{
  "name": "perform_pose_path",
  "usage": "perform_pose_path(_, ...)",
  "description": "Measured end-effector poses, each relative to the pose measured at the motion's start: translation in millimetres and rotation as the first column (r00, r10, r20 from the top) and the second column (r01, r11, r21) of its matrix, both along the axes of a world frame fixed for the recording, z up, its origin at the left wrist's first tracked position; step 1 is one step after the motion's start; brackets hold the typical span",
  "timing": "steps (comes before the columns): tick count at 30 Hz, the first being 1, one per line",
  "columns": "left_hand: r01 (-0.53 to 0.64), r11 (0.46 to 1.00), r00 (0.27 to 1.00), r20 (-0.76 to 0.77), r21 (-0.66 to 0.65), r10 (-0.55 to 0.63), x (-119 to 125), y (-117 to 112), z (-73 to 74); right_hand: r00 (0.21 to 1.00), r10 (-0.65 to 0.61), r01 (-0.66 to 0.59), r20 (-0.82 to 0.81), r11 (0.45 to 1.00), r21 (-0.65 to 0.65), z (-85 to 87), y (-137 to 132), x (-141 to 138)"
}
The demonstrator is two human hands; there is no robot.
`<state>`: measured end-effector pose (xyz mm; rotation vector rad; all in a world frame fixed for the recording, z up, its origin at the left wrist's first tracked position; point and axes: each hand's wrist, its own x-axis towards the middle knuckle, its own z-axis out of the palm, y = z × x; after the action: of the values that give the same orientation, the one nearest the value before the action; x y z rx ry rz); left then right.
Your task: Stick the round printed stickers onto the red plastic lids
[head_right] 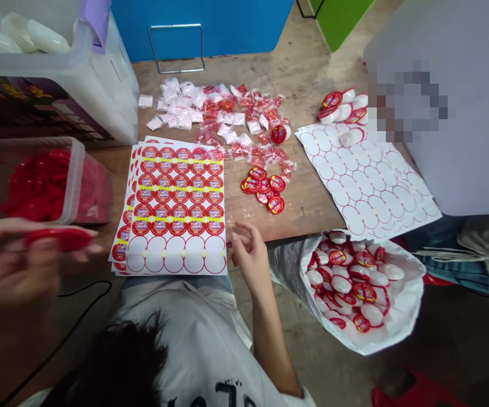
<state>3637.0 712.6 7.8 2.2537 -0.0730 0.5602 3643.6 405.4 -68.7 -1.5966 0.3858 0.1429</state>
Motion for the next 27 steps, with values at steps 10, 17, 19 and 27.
perform_pose_path(10, 0.379, 0.921, 0.891, -0.233, -0.085, -0.388, 4.2, -71.6, -32.3, 0.964, 0.226, -0.250, 0.139, 0.950, 0.189, -0.1, 22.2, 15.4)
perform_pose_path(17, 0.616, 0.784, 0.716, -0.475, 0.083, -0.512, 21.0, -83.8, -44.3, 0.871, 0.454, -0.472, 0.190, 0.880, 0.060, -0.8, 16.4, -11.1)
perform_pose_path(19, 0.652, 0.758, 0.653, -0.539, 0.040, -0.533, 27.5, -84.1, -49.6, 0.860, 0.471, -0.485, 0.196, 0.874, 0.025, -3.8, 15.7, -14.0)
perform_pose_path(27, 0.613, 0.790, 0.711, -0.433, -0.006, -0.555, 25.5, -87.3, -82.4, 0.913, 0.386, -0.371, 0.131, 0.920, -0.125, -10.2, 27.3, -8.2)
